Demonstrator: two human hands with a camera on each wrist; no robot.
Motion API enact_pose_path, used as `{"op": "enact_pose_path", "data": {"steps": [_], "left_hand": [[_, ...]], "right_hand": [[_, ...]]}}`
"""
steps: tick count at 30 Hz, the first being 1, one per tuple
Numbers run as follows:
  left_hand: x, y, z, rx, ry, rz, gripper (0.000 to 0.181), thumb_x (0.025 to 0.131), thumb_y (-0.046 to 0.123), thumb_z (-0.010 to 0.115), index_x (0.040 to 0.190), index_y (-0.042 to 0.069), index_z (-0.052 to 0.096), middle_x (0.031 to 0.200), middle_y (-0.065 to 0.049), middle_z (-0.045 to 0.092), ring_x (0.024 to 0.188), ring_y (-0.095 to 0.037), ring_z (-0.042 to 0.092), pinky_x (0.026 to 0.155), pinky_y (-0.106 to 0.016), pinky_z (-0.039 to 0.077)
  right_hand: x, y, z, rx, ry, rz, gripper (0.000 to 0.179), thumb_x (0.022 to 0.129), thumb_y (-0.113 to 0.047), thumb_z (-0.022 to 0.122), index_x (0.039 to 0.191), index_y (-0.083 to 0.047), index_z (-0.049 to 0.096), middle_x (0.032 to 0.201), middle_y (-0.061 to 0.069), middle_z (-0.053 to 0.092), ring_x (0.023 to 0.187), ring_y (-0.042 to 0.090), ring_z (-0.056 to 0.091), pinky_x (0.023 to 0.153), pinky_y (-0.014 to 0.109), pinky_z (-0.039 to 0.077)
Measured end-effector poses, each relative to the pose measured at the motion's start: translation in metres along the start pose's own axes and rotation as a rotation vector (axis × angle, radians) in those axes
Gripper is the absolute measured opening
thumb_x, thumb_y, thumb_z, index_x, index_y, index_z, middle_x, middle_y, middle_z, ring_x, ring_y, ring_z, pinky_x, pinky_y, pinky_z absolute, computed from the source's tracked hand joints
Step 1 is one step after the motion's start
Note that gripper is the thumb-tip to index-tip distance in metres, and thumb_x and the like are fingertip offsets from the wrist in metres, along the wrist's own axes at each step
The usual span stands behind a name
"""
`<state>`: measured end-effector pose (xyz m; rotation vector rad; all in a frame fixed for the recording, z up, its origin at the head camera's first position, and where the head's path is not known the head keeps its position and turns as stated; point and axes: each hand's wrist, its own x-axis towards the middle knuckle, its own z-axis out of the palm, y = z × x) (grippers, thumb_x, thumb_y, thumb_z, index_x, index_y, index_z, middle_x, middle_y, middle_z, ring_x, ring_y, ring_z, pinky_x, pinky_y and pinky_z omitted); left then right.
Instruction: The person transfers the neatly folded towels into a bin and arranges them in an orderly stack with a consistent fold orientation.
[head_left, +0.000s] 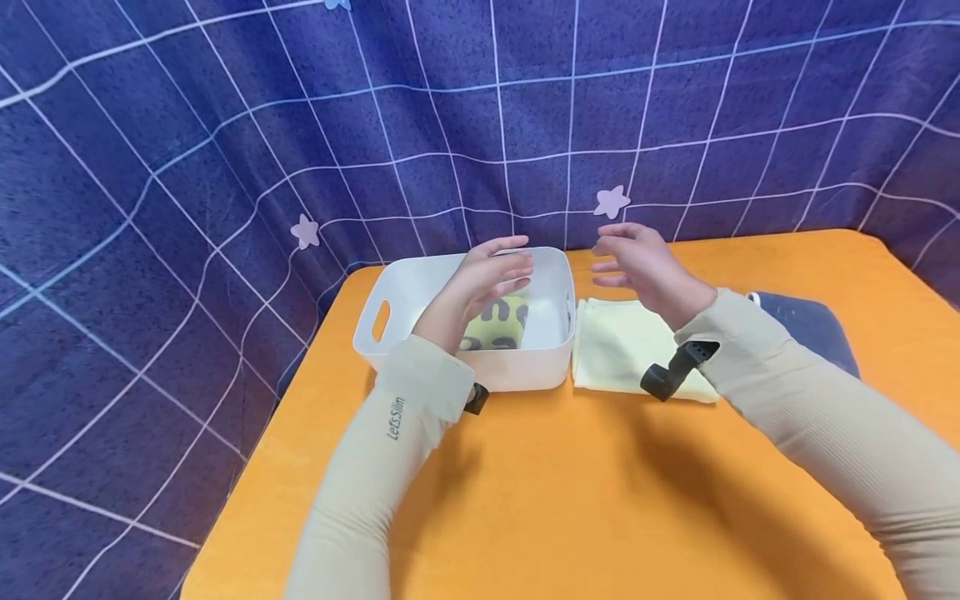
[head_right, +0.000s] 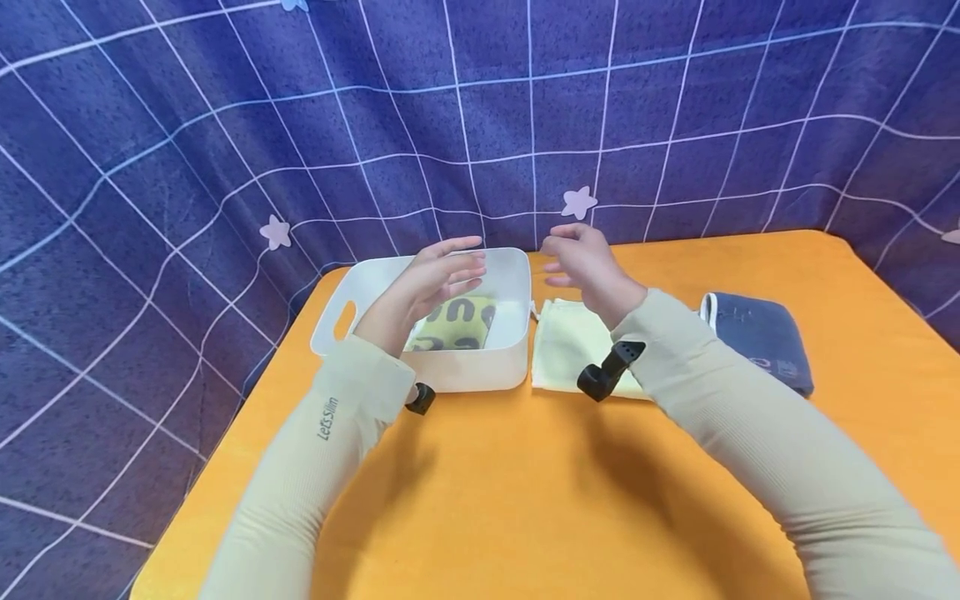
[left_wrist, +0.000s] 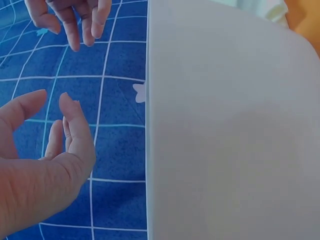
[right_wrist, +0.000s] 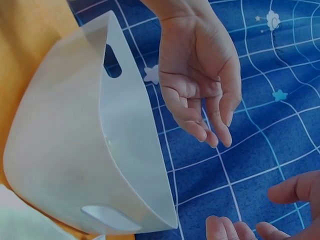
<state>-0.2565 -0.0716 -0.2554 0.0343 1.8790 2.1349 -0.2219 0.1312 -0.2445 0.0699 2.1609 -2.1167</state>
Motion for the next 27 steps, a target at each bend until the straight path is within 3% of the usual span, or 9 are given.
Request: {"op": "enact_pose_path", "data": {"steps": [9, 21, 27], "left_hand": [[0.003, -0.003, 0.011, 0.002, -0.008, -0.010, 0.043, 0.088, -0.004, 0.057, 0.130, 0.003, 0.051, 0.129, -0.021, 0.049, 0.107, -0.029, 0.055, 0.085, -0.031, 0.050], [0.005, -0.005, 0.027, 0.006, -0.047, -0.008, 0.043, 0.087, -0.006, 0.057, 0.129, 0.002, 0.051, 0.127, -0.021, 0.050, 0.116, -0.033, 0.049, 0.083, -0.028, 0.051], [0.005, -0.006, 0.032, 0.006, -0.052, -0.002, 0.044, 0.086, -0.006, 0.060, 0.128, 0.002, 0.052, 0.112, -0.015, 0.057, 0.104, -0.025, 0.057, 0.083, -0.028, 0.051]], "right_hand": [[-0.004, 0.000, -0.009, 0.019, -0.001, -0.022, 0.046, 0.095, -0.010, 0.041, 0.137, 0.006, 0.030, 0.117, 0.014, 0.042, 0.072, 0.010, 0.058, 0.076, 0.026, 0.053], [-0.007, 0.003, -0.022, 0.004, 0.009, -0.029, 0.047, 0.096, -0.011, 0.041, 0.137, 0.007, 0.028, 0.114, 0.013, 0.044, 0.071, 0.007, 0.059, 0.074, 0.024, 0.053], [-0.009, 0.002, -0.028, -0.002, 0.013, -0.033, 0.048, 0.096, -0.011, 0.041, 0.138, 0.007, 0.027, 0.117, 0.014, 0.042, 0.071, 0.007, 0.059, 0.075, 0.024, 0.053]]}}
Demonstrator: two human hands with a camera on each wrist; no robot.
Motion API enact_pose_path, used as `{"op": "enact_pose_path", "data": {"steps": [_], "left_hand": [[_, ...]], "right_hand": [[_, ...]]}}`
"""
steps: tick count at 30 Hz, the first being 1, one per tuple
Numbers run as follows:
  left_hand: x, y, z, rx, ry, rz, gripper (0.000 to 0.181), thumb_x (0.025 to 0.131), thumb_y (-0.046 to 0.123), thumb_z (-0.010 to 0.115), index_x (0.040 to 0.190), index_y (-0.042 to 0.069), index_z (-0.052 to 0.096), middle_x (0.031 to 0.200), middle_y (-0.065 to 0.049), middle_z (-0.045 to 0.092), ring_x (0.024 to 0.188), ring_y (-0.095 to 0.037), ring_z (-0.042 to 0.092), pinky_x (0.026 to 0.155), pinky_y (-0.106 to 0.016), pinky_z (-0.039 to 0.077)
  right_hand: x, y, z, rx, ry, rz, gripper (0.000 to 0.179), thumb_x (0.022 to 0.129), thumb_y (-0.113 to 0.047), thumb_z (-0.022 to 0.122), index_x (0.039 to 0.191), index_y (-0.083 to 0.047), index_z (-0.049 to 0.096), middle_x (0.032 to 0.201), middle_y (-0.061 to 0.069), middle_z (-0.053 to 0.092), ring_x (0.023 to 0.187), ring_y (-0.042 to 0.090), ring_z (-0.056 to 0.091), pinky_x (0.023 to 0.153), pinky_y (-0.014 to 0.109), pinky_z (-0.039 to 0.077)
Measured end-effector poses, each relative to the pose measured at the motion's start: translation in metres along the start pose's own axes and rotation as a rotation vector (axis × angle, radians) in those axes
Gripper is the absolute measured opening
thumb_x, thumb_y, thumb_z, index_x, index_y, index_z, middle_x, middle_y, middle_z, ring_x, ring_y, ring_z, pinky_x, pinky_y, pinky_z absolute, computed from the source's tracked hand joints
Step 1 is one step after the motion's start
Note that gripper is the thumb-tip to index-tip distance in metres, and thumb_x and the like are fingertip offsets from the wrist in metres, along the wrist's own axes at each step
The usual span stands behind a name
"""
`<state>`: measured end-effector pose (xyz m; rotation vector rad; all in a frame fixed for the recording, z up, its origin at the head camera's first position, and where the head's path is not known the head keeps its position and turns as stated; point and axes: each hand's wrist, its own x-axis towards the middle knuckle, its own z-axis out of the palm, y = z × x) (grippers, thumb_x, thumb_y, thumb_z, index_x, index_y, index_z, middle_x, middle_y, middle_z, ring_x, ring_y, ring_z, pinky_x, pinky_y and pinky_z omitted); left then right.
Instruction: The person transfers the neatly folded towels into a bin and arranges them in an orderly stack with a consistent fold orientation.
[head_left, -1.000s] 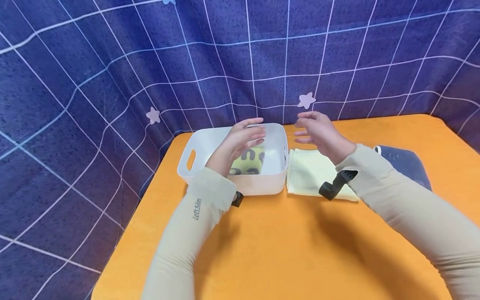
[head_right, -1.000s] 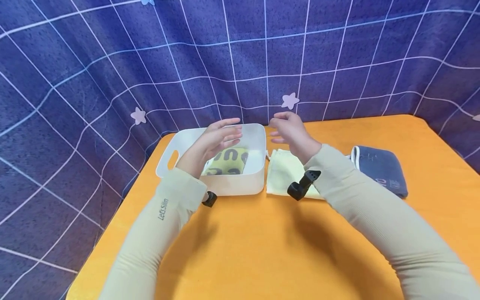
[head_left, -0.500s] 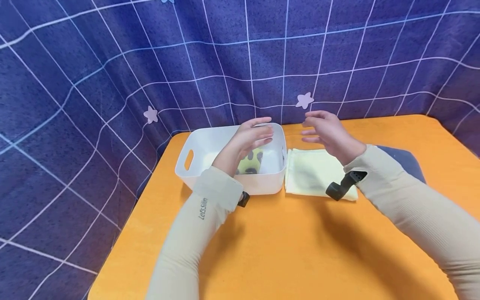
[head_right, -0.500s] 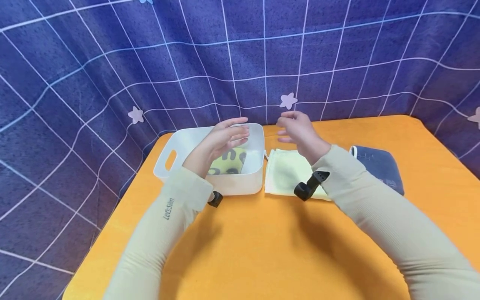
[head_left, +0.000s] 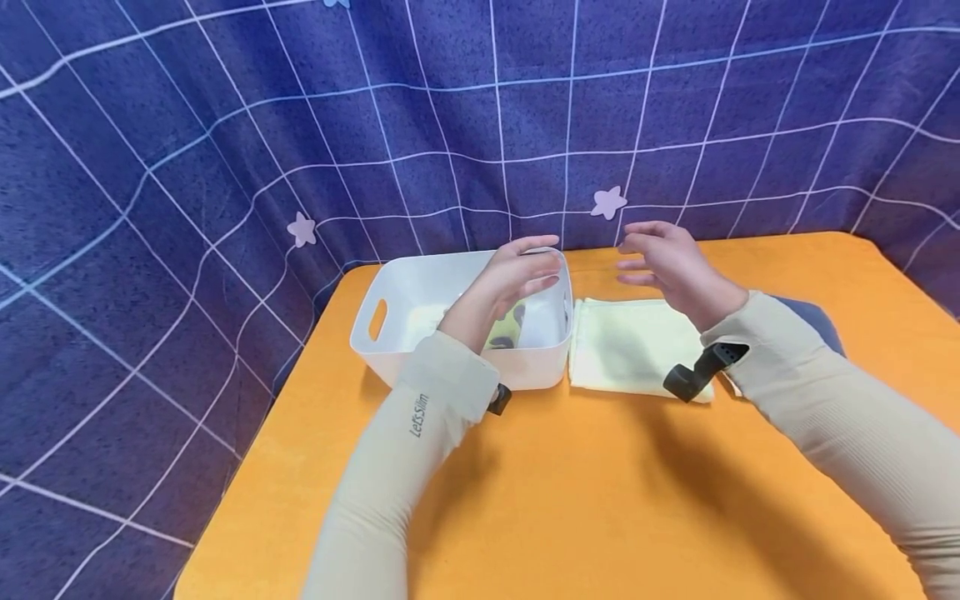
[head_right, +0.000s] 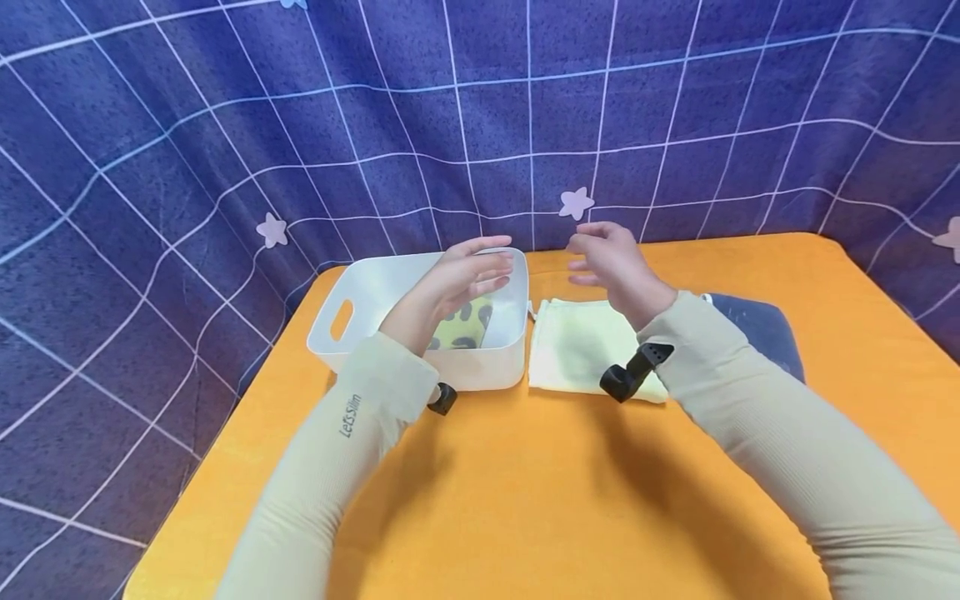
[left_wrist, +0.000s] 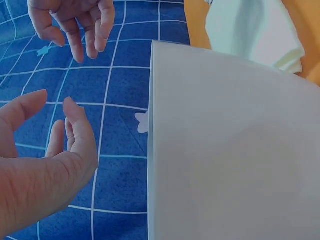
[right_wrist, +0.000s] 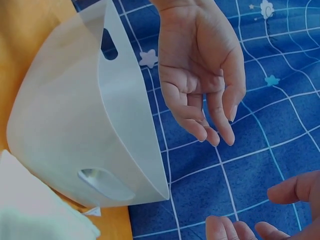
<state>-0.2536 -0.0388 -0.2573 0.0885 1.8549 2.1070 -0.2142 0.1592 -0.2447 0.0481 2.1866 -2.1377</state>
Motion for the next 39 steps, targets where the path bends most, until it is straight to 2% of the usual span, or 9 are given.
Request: {"op": "enact_pose_path", "data": {"steps": [8, 14, 20, 25, 32, 39], "left_hand": [[0.004, -0.001, 0.009, 0.009, -0.006, -0.023, 0.046, 0.084, -0.005, 0.062, 0.129, 0.003, 0.053, 0.115, -0.014, 0.058, 0.102, -0.025, 0.059, 0.083, -0.028, 0.051], [0.006, -0.003, 0.017, 0.041, -0.016, -0.040, 0.046, 0.085, -0.004, 0.062, 0.129, 0.005, 0.053, 0.122, -0.015, 0.056, 0.100, -0.024, 0.060, 0.084, -0.028, 0.051], [0.007, -0.008, 0.026, 0.036, -0.037, -0.037, 0.044, 0.085, -0.005, 0.061, 0.128, 0.004, 0.053, 0.119, -0.013, 0.056, 0.104, -0.025, 0.058, 0.086, -0.028, 0.050], [0.009, -0.012, 0.036, 0.082, -0.067, -0.029, 0.043, 0.085, -0.002, 0.062, 0.127, 0.003, 0.054, 0.124, -0.012, 0.053, 0.111, -0.025, 0.054, 0.089, -0.028, 0.048], [0.011, -0.015, 0.044, 0.087, -0.068, -0.019, 0.041, 0.084, -0.001, 0.064, 0.124, 0.004, 0.057, 0.113, -0.007, 0.057, 0.105, -0.023, 0.057, 0.086, -0.027, 0.049], [0.012, -0.017, 0.054, 0.072, -0.064, -0.033, 0.045, 0.084, 0.000, 0.064, 0.128, 0.003, 0.052, 0.108, -0.012, 0.062, 0.103, -0.024, 0.058, 0.086, -0.029, 0.049]], "right_hand": [[-0.003, 0.003, -0.011, -0.027, 0.014, 0.015, 0.050, 0.095, -0.013, 0.041, 0.140, 0.004, 0.026, 0.124, 0.011, 0.038, 0.087, 0.014, 0.055, 0.081, 0.025, 0.051], [-0.004, 0.005, -0.017, -0.012, 0.029, 0.019, 0.052, 0.095, -0.013, 0.041, 0.142, 0.003, 0.024, 0.132, 0.016, 0.034, 0.086, 0.013, 0.056, 0.080, 0.025, 0.051], [-0.005, 0.006, -0.022, -0.009, 0.036, 0.019, 0.052, 0.095, -0.014, 0.043, 0.141, 0.004, 0.025, 0.126, 0.012, 0.038, 0.086, 0.013, 0.056, 0.080, 0.025, 0.052], [-0.005, 0.006, -0.028, 0.006, 0.051, 0.011, 0.049, 0.095, -0.012, 0.044, 0.138, 0.004, 0.027, 0.116, 0.009, 0.041, 0.078, 0.010, 0.058, 0.078, 0.026, 0.053], [-0.005, 0.007, -0.032, -0.023, 0.044, 0.017, 0.051, 0.095, -0.014, 0.044, 0.140, 0.004, 0.026, 0.117, 0.006, 0.040, 0.086, 0.013, 0.055, 0.081, 0.026, 0.051], [-0.009, 0.008, -0.040, -0.049, 0.023, 0.008, 0.055, 0.098, -0.025, 0.040, 0.141, 0.005, 0.022, 0.125, 0.010, 0.036, 0.095, 0.015, 0.053, 0.086, 0.027, 0.049]]}}
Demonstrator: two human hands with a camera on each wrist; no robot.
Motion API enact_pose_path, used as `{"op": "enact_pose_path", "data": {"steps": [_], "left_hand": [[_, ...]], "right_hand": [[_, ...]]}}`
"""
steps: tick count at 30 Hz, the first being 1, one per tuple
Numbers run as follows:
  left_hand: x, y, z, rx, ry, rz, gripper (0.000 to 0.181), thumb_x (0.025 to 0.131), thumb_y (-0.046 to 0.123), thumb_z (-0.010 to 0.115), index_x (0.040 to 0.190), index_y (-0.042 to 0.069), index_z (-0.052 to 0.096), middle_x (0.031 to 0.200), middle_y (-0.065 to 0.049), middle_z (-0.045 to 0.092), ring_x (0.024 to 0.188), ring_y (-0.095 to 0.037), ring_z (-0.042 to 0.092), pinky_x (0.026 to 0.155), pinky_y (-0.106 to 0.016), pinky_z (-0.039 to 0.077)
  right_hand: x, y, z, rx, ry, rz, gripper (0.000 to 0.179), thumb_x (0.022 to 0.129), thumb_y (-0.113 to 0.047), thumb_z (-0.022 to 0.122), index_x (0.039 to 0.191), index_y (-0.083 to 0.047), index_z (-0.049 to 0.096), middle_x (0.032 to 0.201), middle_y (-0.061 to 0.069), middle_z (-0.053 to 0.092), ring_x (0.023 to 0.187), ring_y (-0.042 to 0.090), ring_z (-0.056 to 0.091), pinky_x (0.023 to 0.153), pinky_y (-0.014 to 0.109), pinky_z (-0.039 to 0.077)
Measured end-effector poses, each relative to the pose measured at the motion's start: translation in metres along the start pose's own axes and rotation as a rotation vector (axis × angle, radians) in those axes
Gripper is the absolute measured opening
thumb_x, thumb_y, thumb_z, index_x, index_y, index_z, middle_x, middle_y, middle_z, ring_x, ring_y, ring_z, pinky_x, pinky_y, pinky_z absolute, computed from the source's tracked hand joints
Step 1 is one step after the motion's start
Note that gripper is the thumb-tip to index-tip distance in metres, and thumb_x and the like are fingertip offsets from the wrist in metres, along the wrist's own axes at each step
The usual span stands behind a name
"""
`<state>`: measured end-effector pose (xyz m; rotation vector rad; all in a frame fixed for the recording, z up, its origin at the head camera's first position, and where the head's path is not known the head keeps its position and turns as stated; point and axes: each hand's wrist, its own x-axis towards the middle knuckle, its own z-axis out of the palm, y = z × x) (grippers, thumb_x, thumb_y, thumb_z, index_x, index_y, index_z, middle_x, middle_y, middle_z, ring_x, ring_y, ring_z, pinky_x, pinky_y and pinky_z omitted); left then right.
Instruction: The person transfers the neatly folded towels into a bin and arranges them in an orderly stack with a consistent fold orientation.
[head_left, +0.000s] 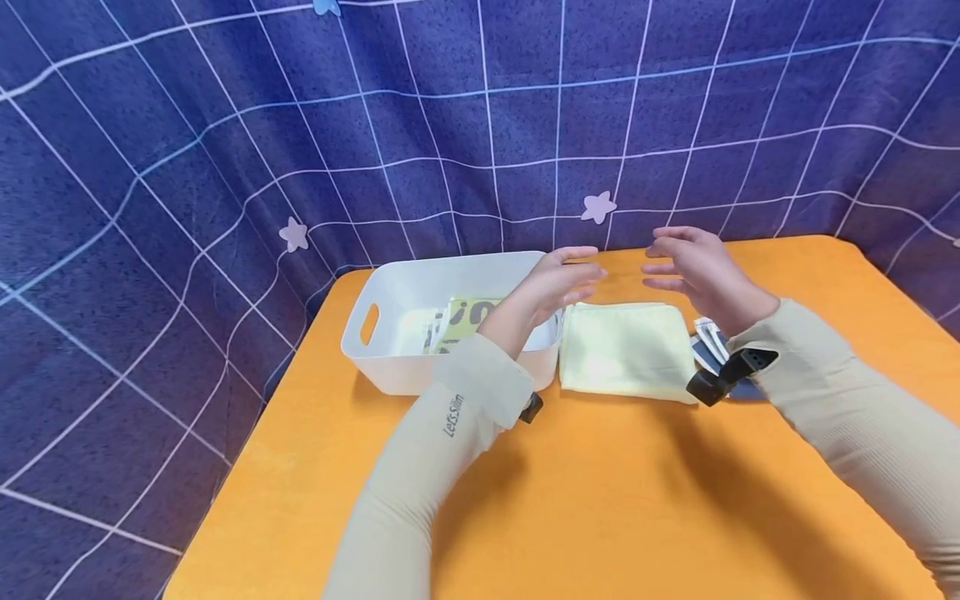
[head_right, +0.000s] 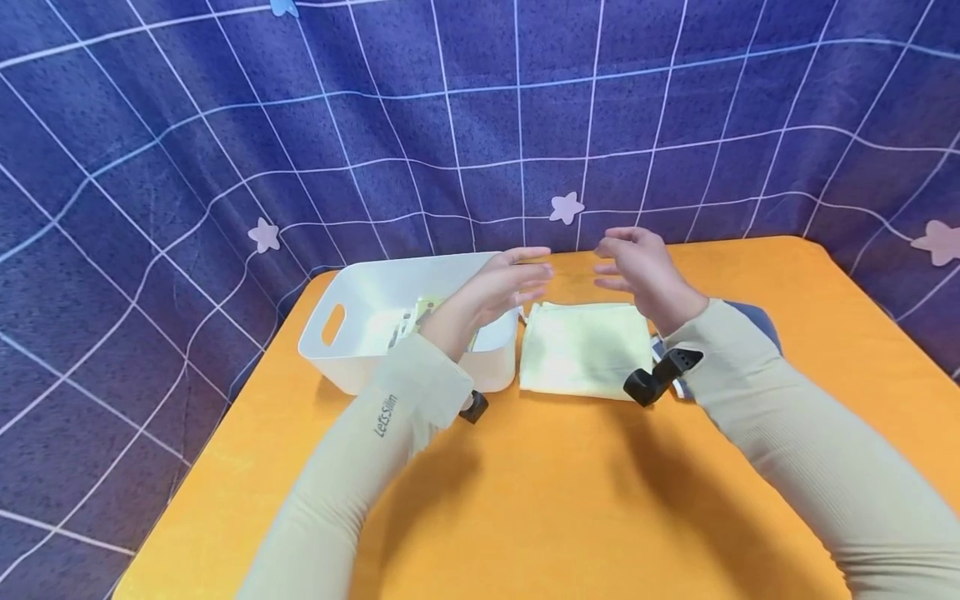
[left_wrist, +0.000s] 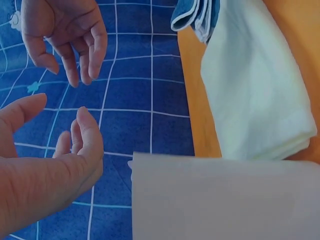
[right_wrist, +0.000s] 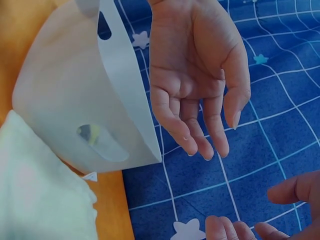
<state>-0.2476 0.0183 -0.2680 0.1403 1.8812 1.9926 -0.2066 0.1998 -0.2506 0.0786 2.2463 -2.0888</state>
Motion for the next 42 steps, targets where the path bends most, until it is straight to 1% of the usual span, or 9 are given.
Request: {"op": "enact_pose_path", "data": {"steps": [6, 12, 19, 24, 29, 31, 35, 38, 42], "left_hand": [[0.000, -0.001, 0.009, -0.014, -0.006, -0.023, 0.049, 0.086, 0.002, 0.063, 0.132, 0.003, 0.046, 0.109, -0.011, 0.060, 0.105, -0.026, 0.056, 0.089, -0.032, 0.048], [-0.001, -0.004, 0.017, 0.009, -0.006, -0.030, 0.046, 0.087, 0.006, 0.062, 0.131, 0.004, 0.048, 0.107, -0.006, 0.057, 0.113, -0.028, 0.051, 0.084, -0.028, 0.050], [-0.002, -0.010, 0.023, 0.036, 0.019, -0.046, 0.044, 0.086, 0.010, 0.063, 0.128, 0.005, 0.050, 0.103, -0.002, 0.055, 0.115, -0.030, 0.049, 0.083, -0.028, 0.050], [-0.001, -0.015, 0.025, 0.058, 0.012, -0.044, 0.041, 0.087, 0.013, 0.063, 0.126, 0.005, 0.051, 0.102, 0.000, 0.059, 0.102, -0.021, 0.052, 0.083, -0.029, 0.050], [-0.001, -0.016, 0.026, 0.070, 0.019, -0.039, 0.040, 0.088, 0.014, 0.063, 0.125, 0.006, 0.053, 0.102, 0.000, 0.060, 0.096, -0.019, 0.052, 0.083, -0.029, 0.050], [-0.002, -0.017, 0.027, 0.074, 0.023, -0.039, 0.041, 0.088, 0.014, 0.062, 0.126, 0.006, 0.053, 0.104, 0.001, 0.059, 0.097, -0.019, 0.051, 0.083, -0.030, 0.050], [-0.004, -0.022, 0.030, 0.069, 0.036, -0.053, 0.042, 0.088, 0.013, 0.061, 0.128, 0.005, 0.051, 0.107, 0.001, 0.057, 0.100, -0.019, 0.051, 0.085, -0.031, 0.049], [-0.003, -0.026, 0.032, 0.052, 0.051, -0.060, 0.041, 0.087, 0.012, 0.060, 0.127, 0.005, 0.052, 0.106, 0.001, 0.058, 0.102, -0.020, 0.051, 0.086, -0.032, 0.049], [-0.002, -0.031, 0.035, 0.038, 0.069, -0.050, 0.039, 0.087, 0.010, 0.060, 0.124, 0.003, 0.053, 0.105, 0.000, 0.058, 0.109, -0.026, 0.050, 0.086, -0.033, 0.049]], "right_hand": [[-0.002, 0.003, -0.007, 0.007, 0.000, 0.000, 0.056, 0.098, -0.026, 0.041, 0.140, 0.005, 0.022, 0.124, 0.007, 0.034, 0.099, 0.018, 0.051, 0.088, 0.028, 0.048], [-0.003, 0.005, -0.010, 0.019, 0.007, 0.011, 0.053, 0.097, -0.022, 0.042, 0.139, 0.004, 0.023, 0.119, 0.004, 0.037, 0.103, 0.021, 0.049, 0.089, 0.028, 0.048], [-0.003, 0.012, -0.015, 0.042, 0.021, 0.039, 0.042, 0.096, -0.019, 0.044, 0.132, -0.001, 0.032, 0.118, 0.002, 0.037, 0.104, 0.022, 0.050, 0.086, 0.027, 0.049], [-0.003, 0.015, -0.018, 0.059, 0.020, 0.055, 0.049, 0.096, -0.020, 0.045, 0.138, 0.000, 0.027, 0.123, 0.004, 0.037, 0.103, 0.022, 0.050, 0.085, 0.026, 0.050], [-0.002, 0.019, -0.020, 0.048, 0.019, 0.055, 0.056, 0.097, -0.020, 0.043, 0.142, 0.003, 0.021, 0.122, 0.007, 0.037, 0.093, 0.015, 0.054, 0.084, 0.027, 0.050], [-0.002, 0.022, -0.021, 0.038, 0.012, 0.057, 0.057, 0.097, -0.022, 0.042, 0.143, 0.003, 0.020, 0.124, 0.009, 0.037, 0.093, 0.014, 0.054, 0.085, 0.027, 0.050], [-0.002, 0.026, -0.022, 0.026, -0.001, 0.081, 0.061, 0.098, -0.025, 0.039, 0.146, 0.003, 0.014, 0.138, 0.019, 0.027, 0.111, 0.024, 0.047, 0.089, 0.027, 0.048], [-0.002, 0.030, -0.023, 0.032, -0.005, 0.098, 0.063, 0.098, -0.026, 0.039, 0.147, 0.002, 0.011, 0.145, 0.020, 0.020, 0.119, 0.029, 0.041, 0.090, 0.028, 0.047], [0.000, 0.034, -0.023, 0.047, 0.005, 0.106, 0.064, 0.098, -0.026, 0.042, 0.146, 0.002, 0.012, 0.137, 0.016, 0.030, 0.112, 0.026, 0.045, 0.089, 0.029, 0.048]]}}
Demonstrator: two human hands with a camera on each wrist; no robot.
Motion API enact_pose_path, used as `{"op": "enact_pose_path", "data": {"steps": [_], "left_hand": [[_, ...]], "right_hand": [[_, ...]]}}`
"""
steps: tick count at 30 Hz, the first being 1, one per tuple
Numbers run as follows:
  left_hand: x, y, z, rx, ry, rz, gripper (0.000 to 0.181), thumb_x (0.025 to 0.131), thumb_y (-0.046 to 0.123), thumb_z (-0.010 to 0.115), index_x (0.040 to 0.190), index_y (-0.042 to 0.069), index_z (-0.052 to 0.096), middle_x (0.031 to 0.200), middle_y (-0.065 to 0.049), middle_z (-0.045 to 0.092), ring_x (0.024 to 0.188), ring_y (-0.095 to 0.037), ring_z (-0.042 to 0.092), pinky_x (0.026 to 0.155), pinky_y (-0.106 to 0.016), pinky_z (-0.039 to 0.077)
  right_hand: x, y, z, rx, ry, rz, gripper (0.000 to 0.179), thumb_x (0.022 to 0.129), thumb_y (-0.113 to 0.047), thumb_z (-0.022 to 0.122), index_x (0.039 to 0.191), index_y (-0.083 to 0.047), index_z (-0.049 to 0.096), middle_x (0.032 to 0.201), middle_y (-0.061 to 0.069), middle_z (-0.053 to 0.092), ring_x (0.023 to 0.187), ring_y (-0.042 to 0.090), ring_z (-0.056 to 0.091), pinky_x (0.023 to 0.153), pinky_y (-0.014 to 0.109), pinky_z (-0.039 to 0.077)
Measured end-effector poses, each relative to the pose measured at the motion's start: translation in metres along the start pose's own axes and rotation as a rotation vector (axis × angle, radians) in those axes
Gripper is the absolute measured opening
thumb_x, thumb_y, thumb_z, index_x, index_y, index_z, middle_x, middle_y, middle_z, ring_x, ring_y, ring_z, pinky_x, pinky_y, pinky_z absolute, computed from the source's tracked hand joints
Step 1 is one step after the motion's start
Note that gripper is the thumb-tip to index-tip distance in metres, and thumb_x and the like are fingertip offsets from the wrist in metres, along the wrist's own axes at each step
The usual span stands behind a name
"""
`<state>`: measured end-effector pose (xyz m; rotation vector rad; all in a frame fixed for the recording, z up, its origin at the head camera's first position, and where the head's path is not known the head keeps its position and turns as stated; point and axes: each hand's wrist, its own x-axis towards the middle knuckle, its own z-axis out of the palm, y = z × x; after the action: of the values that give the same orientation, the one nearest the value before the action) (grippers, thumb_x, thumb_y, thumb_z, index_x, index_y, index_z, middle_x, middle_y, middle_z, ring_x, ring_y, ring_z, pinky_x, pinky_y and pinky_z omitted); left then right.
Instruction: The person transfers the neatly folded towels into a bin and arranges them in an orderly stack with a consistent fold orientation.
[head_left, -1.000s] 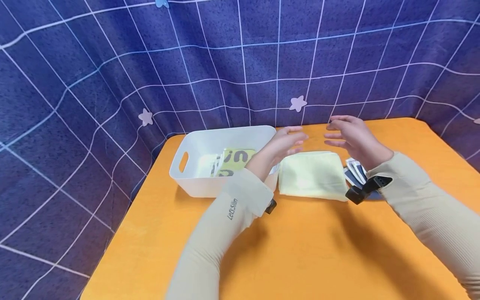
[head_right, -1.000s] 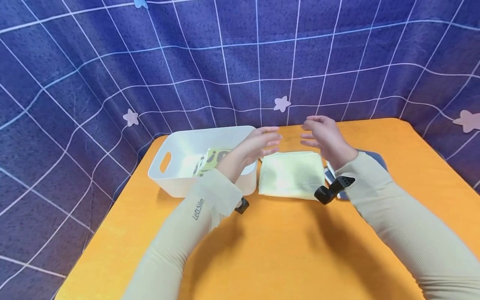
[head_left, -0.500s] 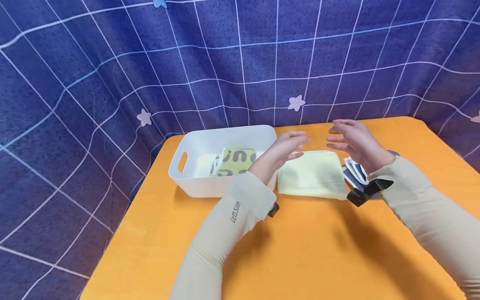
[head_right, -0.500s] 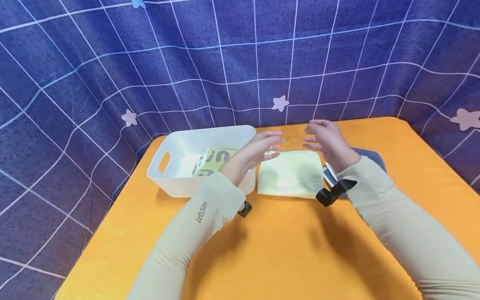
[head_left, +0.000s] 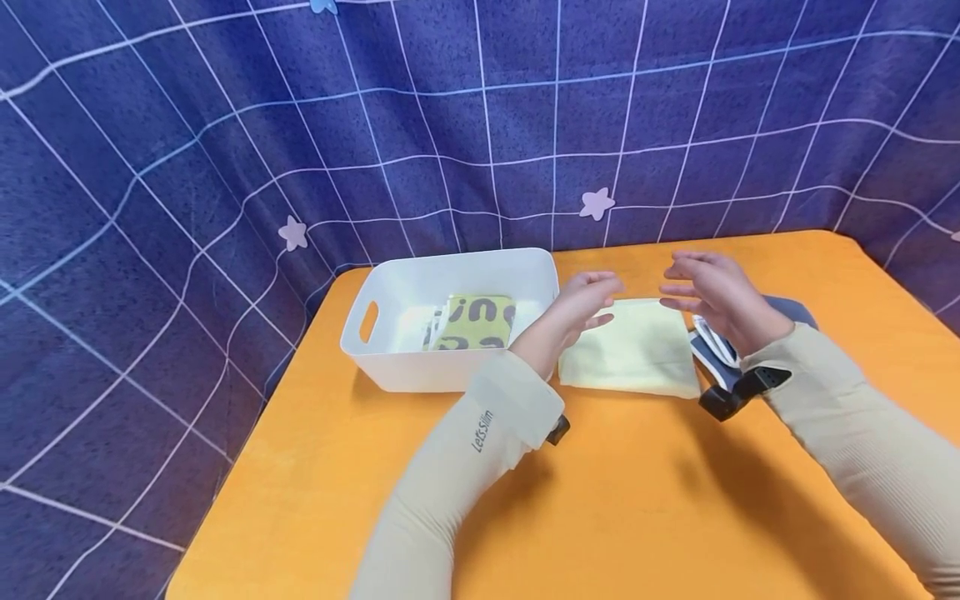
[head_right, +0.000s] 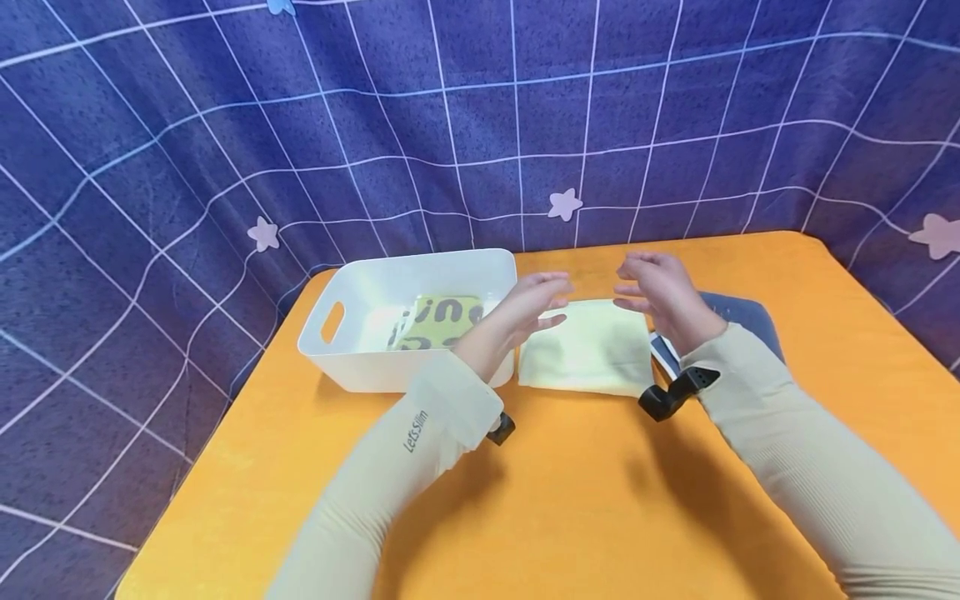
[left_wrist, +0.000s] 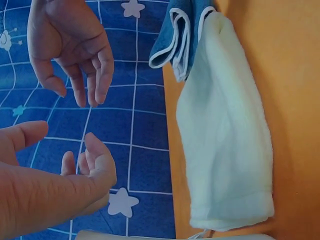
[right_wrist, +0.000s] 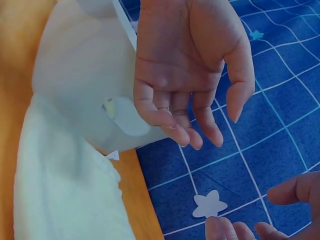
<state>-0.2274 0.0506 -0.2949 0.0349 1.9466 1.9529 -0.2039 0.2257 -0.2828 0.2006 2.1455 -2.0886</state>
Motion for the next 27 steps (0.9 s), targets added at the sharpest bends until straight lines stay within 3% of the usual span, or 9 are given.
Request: {"op": "enact_pose_path", "data": {"steps": [4, 6, 10, 13, 17, 22, 27], "left_hand": [[0.000, -0.004, 0.001, 0.002, 0.011, 0.006, 0.041, 0.086, 0.010, 0.059, 0.126, 0.002, 0.053, 0.107, -0.001, 0.057, 0.116, -0.031, 0.047, 0.087, -0.034, 0.049], [0.000, -0.006, 0.001, 0.010, 0.015, 0.006, 0.041, 0.086, 0.010, 0.059, 0.126, 0.003, 0.053, 0.107, -0.002, 0.058, 0.116, -0.031, 0.048, 0.087, -0.034, 0.049], [-0.001, -0.011, 0.001, 0.026, 0.022, 0.005, 0.040, 0.084, 0.010, 0.059, 0.124, 0.004, 0.055, 0.110, 0.000, 0.058, 0.117, -0.032, 0.047, 0.087, -0.034, 0.048], [-0.001, -0.015, 0.001, 0.027, 0.038, 0.005, 0.039, 0.083, 0.009, 0.060, 0.122, 0.005, 0.056, 0.113, 0.001, 0.056, 0.118, -0.032, 0.047, 0.087, -0.034, 0.048], [0.000, -0.019, 0.003, 0.025, 0.084, -0.003, 0.038, 0.083, 0.008, 0.060, 0.120, 0.006, 0.057, 0.115, 0.001, 0.056, 0.114, -0.029, 0.050, 0.086, -0.034, 0.048], [0.003, -0.025, 0.005, 0.031, 0.118, 0.004, 0.036, 0.083, 0.009, 0.060, 0.119, 0.006, 0.057, 0.113, 0.000, 0.056, 0.111, -0.027, 0.052, 0.085, -0.034, 0.049], [0.003, -0.032, 0.005, 0.044, 0.110, 0.006, 0.035, 0.085, 0.010, 0.059, 0.120, 0.006, 0.056, 0.113, 0.002, 0.057, 0.112, -0.027, 0.051, 0.086, -0.034, 0.048]], "right_hand": [[0.001, 0.004, -0.002, 0.057, -0.002, 0.007, 0.063, 0.097, -0.021, 0.044, 0.146, 0.002, 0.012, 0.126, 0.010, 0.036, 0.099, 0.020, 0.050, 0.084, 0.028, 0.050], [0.001, 0.006, -0.002, 0.075, -0.011, 0.012, 0.062, 0.097, -0.019, 0.043, 0.146, 0.002, 0.012, 0.131, 0.013, 0.033, 0.095, 0.017, 0.051, 0.083, 0.027, 0.050], [0.001, 0.011, -0.004, 0.091, -0.029, 0.028, 0.061, 0.097, -0.017, 0.040, 0.147, 0.001, 0.010, 0.149, 0.017, 0.014, 0.104, 0.022, 0.048, 0.088, 0.028, 0.048], [0.000, 0.015, -0.006, 0.069, -0.039, 0.035, 0.062, 0.099, -0.022, 0.038, 0.148, 0.000, 0.007, 0.152, 0.018, 0.007, 0.109, 0.023, 0.045, 0.090, 0.029, 0.047], [-0.001, 0.021, -0.008, 0.068, -0.038, 0.038, 0.063, 0.099, -0.027, 0.036, 0.148, 0.000, 0.005, 0.145, 0.022, 0.016, 0.095, 0.013, 0.052, 0.089, 0.028, 0.048], [-0.001, 0.026, -0.010, 0.079, -0.031, 0.029, 0.068, 0.098, -0.030, 0.042, 0.146, 0.004, 0.009, 0.130, 0.015, 0.030, 0.085, 0.009, 0.054, 0.085, 0.028, 0.050], [0.000, 0.031, -0.010, 0.079, -0.032, 0.040, 0.066, 0.098, -0.029, 0.040, 0.147, 0.003, 0.008, 0.136, 0.017, 0.026, 0.085, 0.010, 0.054, 0.085, 0.027, 0.050]]}}
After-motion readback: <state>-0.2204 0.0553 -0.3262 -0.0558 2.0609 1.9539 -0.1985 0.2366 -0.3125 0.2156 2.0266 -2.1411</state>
